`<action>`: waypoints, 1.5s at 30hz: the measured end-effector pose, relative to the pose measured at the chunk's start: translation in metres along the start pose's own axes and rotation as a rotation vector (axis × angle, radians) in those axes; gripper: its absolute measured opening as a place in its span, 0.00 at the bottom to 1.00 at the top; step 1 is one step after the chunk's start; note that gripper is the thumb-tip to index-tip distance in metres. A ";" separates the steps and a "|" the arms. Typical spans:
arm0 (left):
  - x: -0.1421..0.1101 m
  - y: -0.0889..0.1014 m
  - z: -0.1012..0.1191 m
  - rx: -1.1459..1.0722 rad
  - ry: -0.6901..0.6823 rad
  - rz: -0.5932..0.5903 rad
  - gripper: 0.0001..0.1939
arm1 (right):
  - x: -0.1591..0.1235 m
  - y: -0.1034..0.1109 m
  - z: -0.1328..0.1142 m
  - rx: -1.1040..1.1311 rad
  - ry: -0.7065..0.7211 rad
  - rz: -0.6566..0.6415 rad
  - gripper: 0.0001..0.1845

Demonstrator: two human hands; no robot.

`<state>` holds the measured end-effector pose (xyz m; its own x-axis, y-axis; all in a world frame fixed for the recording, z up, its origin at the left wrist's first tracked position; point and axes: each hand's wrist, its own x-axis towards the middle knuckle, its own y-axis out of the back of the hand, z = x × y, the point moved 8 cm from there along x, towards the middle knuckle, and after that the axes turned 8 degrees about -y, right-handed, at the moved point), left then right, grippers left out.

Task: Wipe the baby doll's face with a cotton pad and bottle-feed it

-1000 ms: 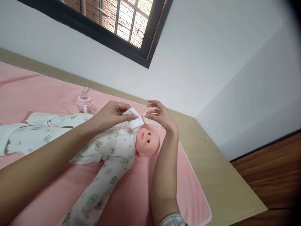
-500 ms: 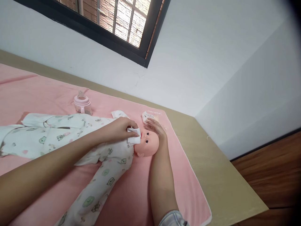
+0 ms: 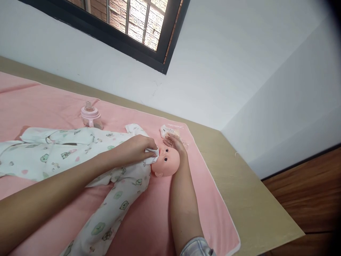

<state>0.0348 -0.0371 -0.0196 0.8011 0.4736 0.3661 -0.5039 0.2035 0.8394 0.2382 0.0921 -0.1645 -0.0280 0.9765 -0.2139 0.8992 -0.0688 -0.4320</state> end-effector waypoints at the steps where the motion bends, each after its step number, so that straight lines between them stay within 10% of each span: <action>1: 0.000 0.000 0.000 0.010 0.001 -0.004 0.09 | 0.000 0.000 0.000 -0.001 -0.001 0.004 0.12; 45: 0.000 0.008 -0.009 0.093 -0.030 0.102 0.16 | -0.004 -0.006 -0.002 -0.065 0.007 -0.007 0.15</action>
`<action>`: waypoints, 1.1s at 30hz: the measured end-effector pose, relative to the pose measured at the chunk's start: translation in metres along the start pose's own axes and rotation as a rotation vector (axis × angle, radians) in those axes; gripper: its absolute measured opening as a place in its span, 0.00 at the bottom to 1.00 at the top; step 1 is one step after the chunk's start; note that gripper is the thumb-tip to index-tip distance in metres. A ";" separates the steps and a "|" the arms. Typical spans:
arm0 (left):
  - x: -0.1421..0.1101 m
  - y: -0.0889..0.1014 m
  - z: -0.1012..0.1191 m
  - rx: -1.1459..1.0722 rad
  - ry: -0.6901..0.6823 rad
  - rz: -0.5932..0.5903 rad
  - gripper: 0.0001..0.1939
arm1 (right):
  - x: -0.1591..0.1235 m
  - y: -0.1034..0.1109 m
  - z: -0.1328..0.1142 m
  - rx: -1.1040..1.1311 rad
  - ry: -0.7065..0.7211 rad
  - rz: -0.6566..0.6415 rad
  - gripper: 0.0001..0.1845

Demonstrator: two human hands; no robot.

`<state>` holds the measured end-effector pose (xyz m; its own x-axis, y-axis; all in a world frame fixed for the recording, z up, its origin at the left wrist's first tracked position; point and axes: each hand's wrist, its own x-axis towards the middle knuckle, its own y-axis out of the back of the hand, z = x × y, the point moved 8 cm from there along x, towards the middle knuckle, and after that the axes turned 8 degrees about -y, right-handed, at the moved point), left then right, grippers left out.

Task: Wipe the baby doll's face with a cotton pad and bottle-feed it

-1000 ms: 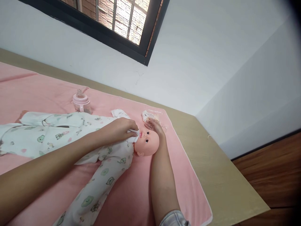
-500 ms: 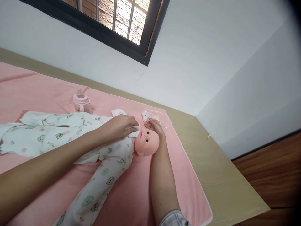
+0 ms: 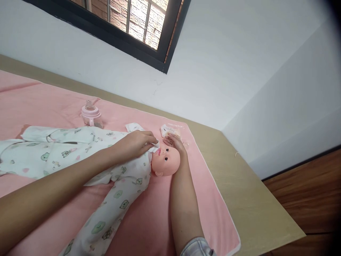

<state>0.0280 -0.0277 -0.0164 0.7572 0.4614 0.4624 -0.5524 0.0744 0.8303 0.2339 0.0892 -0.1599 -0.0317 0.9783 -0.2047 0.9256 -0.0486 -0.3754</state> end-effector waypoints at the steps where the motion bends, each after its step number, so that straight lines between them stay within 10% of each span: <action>1: 0.000 -0.001 0.000 0.005 -0.001 -0.006 0.16 | 0.000 0.000 0.000 -0.002 0.001 -0.001 0.15; 33: 0.000 -0.002 0.002 -0.088 0.033 0.037 0.19 | 0.014 0.005 0.005 -0.028 0.017 -0.015 0.12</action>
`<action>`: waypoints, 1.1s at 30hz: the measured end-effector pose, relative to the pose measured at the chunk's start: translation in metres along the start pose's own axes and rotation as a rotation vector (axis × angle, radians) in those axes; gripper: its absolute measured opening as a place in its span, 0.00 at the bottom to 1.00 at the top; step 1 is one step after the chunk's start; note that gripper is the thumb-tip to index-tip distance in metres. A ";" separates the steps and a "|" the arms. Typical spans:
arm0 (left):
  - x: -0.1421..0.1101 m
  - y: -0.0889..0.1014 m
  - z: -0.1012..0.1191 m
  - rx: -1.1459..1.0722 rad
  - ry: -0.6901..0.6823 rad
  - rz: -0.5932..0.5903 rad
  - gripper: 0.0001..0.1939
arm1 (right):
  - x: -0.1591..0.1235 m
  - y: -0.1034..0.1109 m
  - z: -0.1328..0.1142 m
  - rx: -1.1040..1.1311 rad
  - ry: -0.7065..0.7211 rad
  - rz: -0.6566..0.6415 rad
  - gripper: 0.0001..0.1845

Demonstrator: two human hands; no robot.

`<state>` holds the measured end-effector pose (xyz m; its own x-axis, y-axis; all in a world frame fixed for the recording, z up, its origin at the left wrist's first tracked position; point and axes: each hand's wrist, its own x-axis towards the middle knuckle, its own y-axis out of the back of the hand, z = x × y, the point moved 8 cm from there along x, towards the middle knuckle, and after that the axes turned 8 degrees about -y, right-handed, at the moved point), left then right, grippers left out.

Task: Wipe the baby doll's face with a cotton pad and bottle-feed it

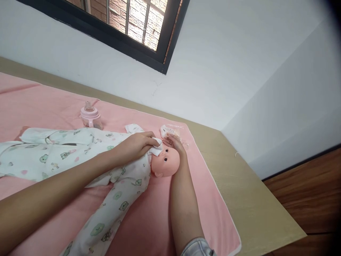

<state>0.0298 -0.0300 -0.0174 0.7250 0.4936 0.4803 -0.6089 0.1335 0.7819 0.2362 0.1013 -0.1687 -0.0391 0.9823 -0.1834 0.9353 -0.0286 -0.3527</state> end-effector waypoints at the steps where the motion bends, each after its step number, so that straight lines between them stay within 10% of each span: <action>1: 0.000 0.000 0.000 0.002 -0.001 0.000 0.19 | 0.001 0.000 0.001 0.006 -0.011 0.001 0.12; 33: -0.003 -0.002 0.012 0.062 -0.026 -0.241 0.08 | -0.002 -0.002 -0.001 0.000 -0.027 0.019 0.13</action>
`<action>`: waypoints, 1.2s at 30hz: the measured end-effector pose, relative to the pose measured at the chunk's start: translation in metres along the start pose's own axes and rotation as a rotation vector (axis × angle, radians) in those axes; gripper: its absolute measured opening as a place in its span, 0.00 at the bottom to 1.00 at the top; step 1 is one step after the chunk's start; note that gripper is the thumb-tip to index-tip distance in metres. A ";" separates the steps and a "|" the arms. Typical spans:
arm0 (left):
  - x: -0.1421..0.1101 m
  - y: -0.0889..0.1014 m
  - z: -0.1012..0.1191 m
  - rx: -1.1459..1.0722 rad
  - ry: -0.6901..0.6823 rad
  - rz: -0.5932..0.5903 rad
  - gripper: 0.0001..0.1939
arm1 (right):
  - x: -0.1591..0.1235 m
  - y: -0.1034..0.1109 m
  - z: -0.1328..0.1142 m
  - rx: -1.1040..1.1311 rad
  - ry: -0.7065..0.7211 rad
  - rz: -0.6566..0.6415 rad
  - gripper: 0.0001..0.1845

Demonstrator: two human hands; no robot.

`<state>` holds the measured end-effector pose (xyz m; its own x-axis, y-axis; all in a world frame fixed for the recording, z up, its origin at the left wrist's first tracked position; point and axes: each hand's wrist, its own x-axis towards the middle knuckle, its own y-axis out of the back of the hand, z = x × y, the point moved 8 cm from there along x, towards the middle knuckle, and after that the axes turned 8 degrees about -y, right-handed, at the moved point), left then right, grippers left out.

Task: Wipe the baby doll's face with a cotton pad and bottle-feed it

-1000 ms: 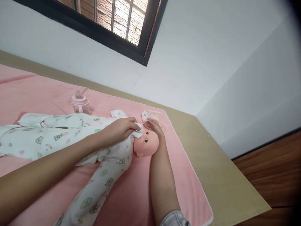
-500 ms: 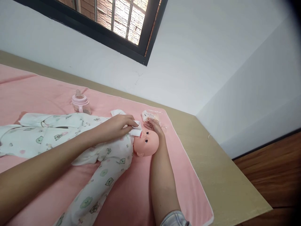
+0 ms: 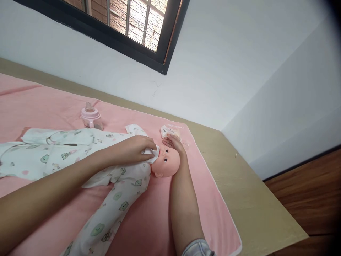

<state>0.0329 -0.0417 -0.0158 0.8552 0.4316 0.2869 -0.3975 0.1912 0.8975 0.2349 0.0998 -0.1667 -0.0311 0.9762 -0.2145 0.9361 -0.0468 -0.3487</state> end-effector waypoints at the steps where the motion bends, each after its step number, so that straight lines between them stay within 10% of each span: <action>1: 0.001 0.000 0.000 0.014 -0.001 0.008 0.08 | 0.000 0.000 0.000 -0.003 -0.001 0.005 0.13; 36: 0.003 -0.001 -0.014 0.127 -0.018 0.122 0.10 | 0.005 0.002 0.005 0.025 0.008 -0.024 0.15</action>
<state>0.0315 -0.0283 -0.0209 0.8097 0.4287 0.4008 -0.4542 0.0253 0.8905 0.2349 0.1032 -0.1725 -0.0503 0.9787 -0.1989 0.9262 -0.0288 -0.3759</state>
